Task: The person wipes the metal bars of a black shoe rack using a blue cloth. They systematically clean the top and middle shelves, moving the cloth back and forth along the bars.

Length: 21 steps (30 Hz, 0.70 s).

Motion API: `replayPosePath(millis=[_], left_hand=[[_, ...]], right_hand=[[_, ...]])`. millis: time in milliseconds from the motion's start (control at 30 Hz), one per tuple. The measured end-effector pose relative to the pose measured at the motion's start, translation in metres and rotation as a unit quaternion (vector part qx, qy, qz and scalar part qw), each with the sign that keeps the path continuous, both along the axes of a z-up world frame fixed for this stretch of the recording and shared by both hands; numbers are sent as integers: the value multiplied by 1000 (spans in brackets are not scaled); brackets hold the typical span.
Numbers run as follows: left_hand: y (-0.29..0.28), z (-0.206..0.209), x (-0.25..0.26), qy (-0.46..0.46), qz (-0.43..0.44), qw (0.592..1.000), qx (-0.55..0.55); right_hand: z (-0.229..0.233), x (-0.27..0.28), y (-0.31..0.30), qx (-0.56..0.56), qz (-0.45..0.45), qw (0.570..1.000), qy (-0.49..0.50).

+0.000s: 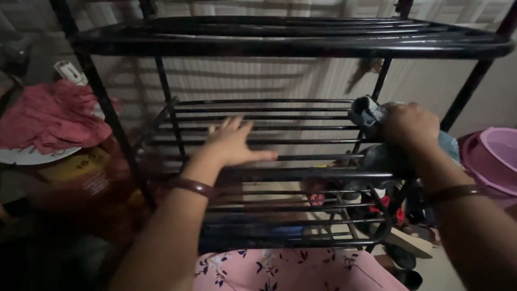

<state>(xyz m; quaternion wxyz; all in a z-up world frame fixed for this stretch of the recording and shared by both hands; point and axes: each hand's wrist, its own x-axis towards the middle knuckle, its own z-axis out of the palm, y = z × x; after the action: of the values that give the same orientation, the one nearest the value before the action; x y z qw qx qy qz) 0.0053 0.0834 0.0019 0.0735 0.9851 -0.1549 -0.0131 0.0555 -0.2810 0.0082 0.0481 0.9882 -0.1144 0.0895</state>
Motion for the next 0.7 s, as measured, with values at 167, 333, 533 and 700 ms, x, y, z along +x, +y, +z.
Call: replayPosePath(millis=[167, 333, 533, 700], left_hand=[[9, -31, 18, 11, 81, 997, -16], [11, -25, 28, 20, 89, 996, -15], [12, -25, 26, 26, 96, 995, -11], [13, -27, 29, 8, 80, 995, -60]], right_hand=[[-9, 10, 38, -3, -50, 999, -6], [-13, 16, 154, 36, 82, 996, 2], [-20, 13, 186, 46, 285, 957, -38], [-5, 31, 47, 79, 81, 987, 115]])
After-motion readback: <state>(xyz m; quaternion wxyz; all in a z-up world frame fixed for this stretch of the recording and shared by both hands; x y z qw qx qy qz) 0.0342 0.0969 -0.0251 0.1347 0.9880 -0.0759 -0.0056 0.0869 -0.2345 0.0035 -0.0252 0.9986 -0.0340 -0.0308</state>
